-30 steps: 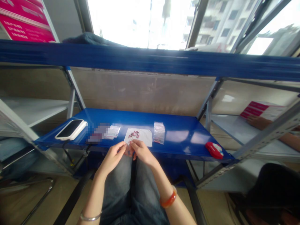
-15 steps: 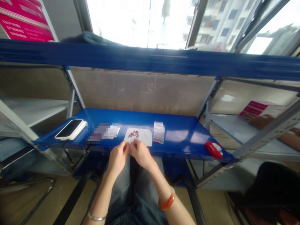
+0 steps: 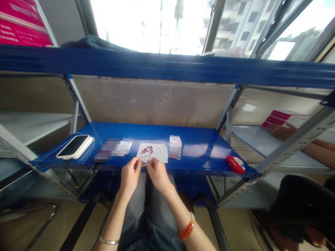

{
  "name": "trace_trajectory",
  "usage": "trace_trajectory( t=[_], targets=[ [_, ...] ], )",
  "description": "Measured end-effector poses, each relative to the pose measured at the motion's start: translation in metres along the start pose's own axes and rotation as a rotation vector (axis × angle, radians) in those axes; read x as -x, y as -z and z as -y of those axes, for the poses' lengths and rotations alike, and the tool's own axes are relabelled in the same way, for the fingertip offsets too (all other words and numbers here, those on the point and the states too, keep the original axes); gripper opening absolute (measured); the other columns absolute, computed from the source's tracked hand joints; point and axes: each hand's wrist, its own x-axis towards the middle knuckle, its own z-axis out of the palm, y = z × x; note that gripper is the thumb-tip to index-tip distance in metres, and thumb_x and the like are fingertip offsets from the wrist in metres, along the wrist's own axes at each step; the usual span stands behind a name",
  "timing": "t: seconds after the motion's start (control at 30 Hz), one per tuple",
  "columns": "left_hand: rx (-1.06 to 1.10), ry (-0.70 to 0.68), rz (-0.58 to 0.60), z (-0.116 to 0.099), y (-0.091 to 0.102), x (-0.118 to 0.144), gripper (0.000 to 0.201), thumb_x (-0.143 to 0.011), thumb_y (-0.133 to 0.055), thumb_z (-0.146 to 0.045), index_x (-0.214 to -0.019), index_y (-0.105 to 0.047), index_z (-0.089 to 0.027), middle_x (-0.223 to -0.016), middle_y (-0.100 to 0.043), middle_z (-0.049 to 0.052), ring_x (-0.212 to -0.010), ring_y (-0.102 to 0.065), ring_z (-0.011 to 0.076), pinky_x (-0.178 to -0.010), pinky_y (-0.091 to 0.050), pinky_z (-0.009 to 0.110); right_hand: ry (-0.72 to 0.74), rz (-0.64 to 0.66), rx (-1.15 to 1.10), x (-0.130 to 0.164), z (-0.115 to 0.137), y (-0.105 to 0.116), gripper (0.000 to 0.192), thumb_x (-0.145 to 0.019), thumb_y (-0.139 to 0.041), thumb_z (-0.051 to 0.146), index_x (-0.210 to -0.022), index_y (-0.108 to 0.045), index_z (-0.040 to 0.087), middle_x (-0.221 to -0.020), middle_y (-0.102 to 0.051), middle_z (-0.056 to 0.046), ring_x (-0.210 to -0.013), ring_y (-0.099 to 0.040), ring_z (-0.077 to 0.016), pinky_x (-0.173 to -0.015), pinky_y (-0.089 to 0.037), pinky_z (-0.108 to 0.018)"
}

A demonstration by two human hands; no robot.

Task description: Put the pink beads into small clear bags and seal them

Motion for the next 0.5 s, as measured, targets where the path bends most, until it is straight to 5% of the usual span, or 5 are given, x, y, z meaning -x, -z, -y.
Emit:
trace_trajectory(
  t=[0.1, 0.17, 0.3, 0.5],
  targets=[
    [0.013, -0.066, 0.000, -0.001, -0.001, 0.001, 0.022, -0.088, -0.045, -0.026, -0.079, -0.063, -0.017, -0.073, -0.069, 0.008, -0.066, -0.063, 0.0191, -0.062, -0.040, 0.025, 0.021, -0.262, 0.176, 0.000, 0.007, 0.003, 0.011, -0.080, -0.050, 0.027, -0.075, -0.053, 0.018, -0.079, -0.059, -0.002, -0.066, -0.057, -0.0138, -0.056, -0.041, -0.024],
    [0.005, -0.076, 0.009, -0.003, -0.002, 0.001, 0.022, -0.088, -0.047, -0.026, -0.078, -0.065, -0.017, -0.071, -0.069, 0.008, -0.065, -0.063, 0.0195, -0.061, -0.040, 0.026, 0.060, -0.327, 0.301, 0.001, 0.012, 0.004, 0.008, -0.080, -0.051, 0.024, -0.083, -0.059, 0.021, -0.099, -0.059, -0.004, -0.077, -0.059, -0.0155, -0.057, -0.040, -0.023],
    [0.005, -0.136, 0.027, -0.007, 0.001, 0.000, 0.023, -0.088, -0.046, -0.024, -0.080, -0.067, -0.016, -0.072, -0.070, 0.008, -0.068, -0.065, 0.0204, -0.064, -0.041, 0.028, 0.054, -0.202, 0.395, 0.001, 0.017, 0.006, 0.015, -0.082, -0.053, 0.025, -0.087, -0.067, 0.027, -0.114, -0.057, -0.003, -0.090, -0.060, -0.0177, -0.061, -0.043, -0.024],
    [-0.006, -0.242, 0.008, -0.010, 0.009, -0.001, 0.017, -0.085, -0.049, -0.019, -0.081, -0.065, -0.017, -0.081, -0.072, 0.006, -0.074, -0.065, 0.0200, -0.072, -0.042, 0.032, 0.038, -0.015, 0.433, -0.013, 0.013, 0.016, 0.014, -0.081, -0.058, 0.030, -0.086, -0.071, 0.028, -0.099, -0.066, -0.002, -0.095, -0.060, -0.0203, -0.071, -0.044, -0.027]
  ],
)
